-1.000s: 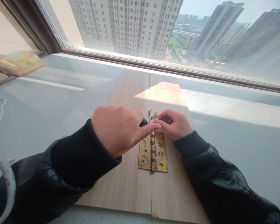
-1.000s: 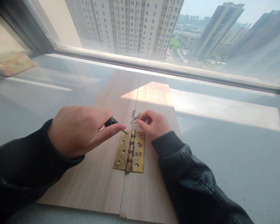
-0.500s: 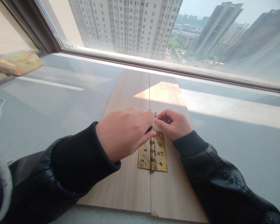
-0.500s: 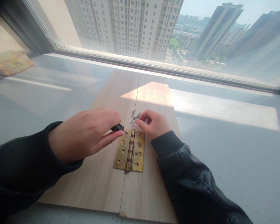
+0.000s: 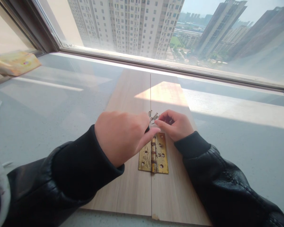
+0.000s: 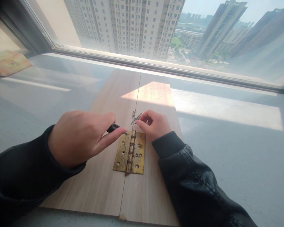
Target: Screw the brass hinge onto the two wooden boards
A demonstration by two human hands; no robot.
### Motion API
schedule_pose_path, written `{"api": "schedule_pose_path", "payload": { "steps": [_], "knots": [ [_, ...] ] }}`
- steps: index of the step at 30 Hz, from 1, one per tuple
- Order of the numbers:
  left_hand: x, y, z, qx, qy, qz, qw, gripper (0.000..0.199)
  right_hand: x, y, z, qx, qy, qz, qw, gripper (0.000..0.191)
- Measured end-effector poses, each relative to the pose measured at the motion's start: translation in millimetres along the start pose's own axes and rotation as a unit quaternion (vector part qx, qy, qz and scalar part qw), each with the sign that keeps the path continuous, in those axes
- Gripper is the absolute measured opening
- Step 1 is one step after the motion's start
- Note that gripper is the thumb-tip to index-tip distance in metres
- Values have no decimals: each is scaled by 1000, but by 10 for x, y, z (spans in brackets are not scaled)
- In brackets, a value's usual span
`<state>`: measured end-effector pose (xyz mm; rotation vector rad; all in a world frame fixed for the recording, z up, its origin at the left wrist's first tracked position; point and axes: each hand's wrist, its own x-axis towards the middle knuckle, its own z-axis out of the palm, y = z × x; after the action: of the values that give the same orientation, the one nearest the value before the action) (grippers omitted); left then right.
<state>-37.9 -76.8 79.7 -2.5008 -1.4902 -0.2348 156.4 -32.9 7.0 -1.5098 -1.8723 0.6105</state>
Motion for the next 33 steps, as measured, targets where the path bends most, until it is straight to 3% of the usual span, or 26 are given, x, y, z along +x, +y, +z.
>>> {"api": "schedule_pose_path", "payload": {
  "steps": [4,19,22,28,33],
  "knots": [
    [17,4,11,-25,18,57,998,40,1,-10,4,2,2,-1,1000,18],
    [61,-92,66,-157,-49,168,972,14,10,41,-18,-6,-2,-3,1000,19],
    [64,-108,72,-160,-35,137,977,18,12,27,-17,-6,-2,-2,1000,19],
    [74,-137,34,-18,-34,-42,998,62,-3,15,-9,-5,4,0,1000,19],
    [59,-94,3,-6,-48,-25,999,57,-1,18,3,-6,6,0,1000,17]
  ]
}}
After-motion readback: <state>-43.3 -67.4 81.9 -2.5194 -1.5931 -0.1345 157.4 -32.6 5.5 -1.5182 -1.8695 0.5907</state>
